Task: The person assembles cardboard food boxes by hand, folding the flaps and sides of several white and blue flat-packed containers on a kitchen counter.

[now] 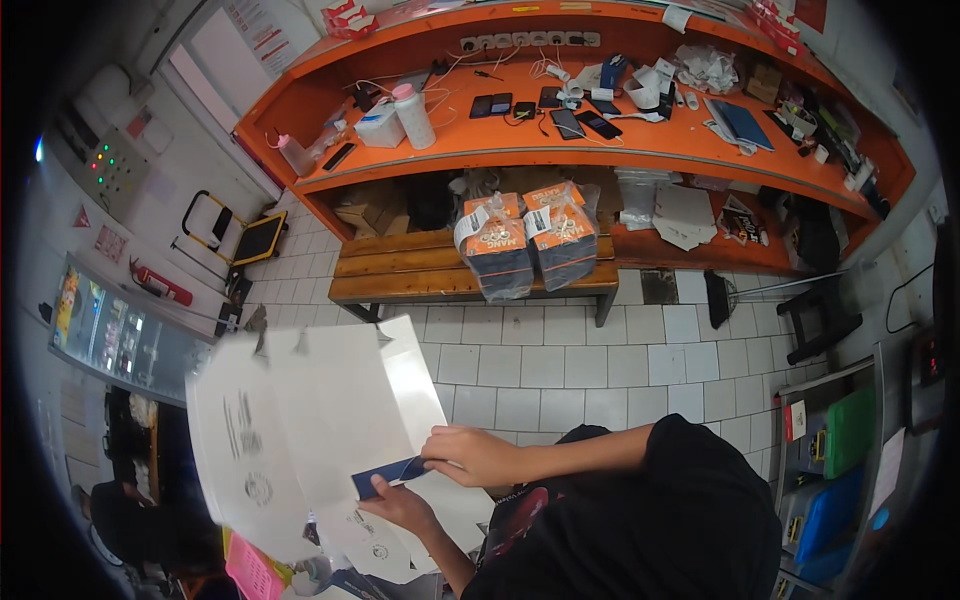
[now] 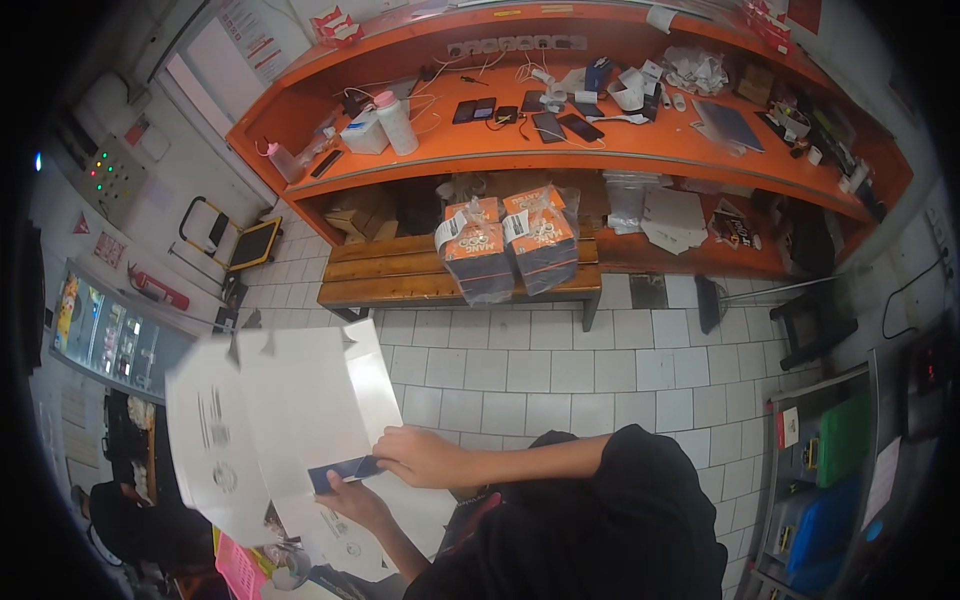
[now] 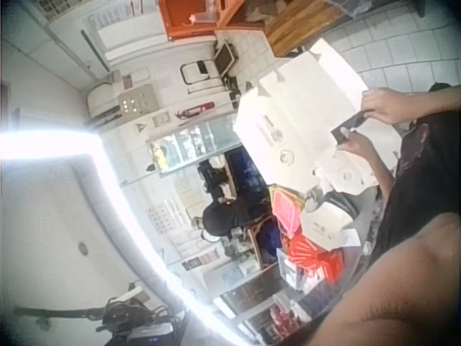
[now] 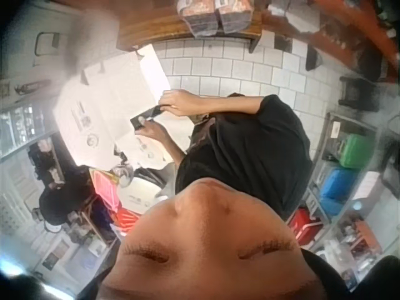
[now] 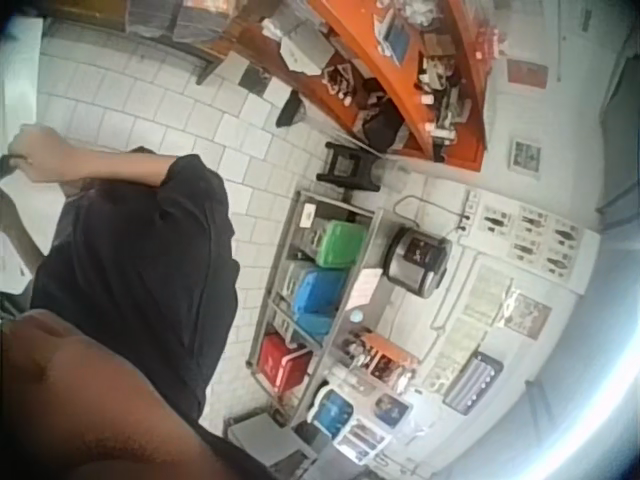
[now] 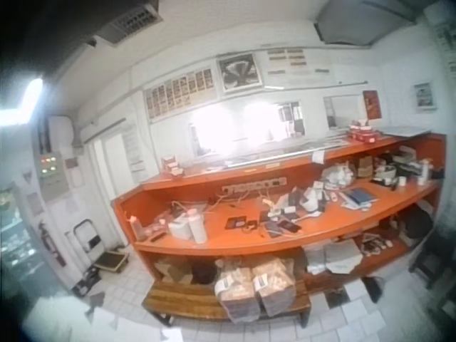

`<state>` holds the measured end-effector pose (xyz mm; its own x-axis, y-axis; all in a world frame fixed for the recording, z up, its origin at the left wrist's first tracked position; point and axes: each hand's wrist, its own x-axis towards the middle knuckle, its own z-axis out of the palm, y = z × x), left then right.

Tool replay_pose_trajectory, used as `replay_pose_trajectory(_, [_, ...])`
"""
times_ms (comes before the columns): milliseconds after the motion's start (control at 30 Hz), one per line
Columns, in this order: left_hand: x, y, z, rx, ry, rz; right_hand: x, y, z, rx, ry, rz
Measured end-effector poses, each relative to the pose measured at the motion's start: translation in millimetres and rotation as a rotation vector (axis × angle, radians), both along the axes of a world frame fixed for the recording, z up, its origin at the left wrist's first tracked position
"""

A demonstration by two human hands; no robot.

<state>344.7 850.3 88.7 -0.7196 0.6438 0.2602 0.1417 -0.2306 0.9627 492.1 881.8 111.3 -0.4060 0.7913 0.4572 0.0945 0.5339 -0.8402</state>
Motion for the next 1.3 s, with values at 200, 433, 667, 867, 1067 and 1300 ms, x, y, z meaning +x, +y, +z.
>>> replay_pose_trajectory(200, [9,-9,30,-0.116,0.125,-0.31,6,7,5,0.012,0.027,0.183])
replay_pose_trajectory(433, [14,-14,38,-0.241,0.071,-0.702,19,21,12,-0.591,0.366,0.432])
replay_pose_trajectory(667, [22,-22,30,-0.341,0.634,-0.596,42,62,37,-0.362,0.09,0.351])
replay_pose_trajectory(867, [21,-16,41,-0.208,0.875,-0.556,57,53,44,-0.711,0.239,0.407])
replay_pose_trajectory(1067, [29,-10,44,-0.183,0.88,-0.57,59,42,53,-0.728,0.259,0.298])
replay_pose_trajectory(1300, [25,-12,44,-0.201,0.763,-0.525,57,43,40,-0.868,0.284,0.22])
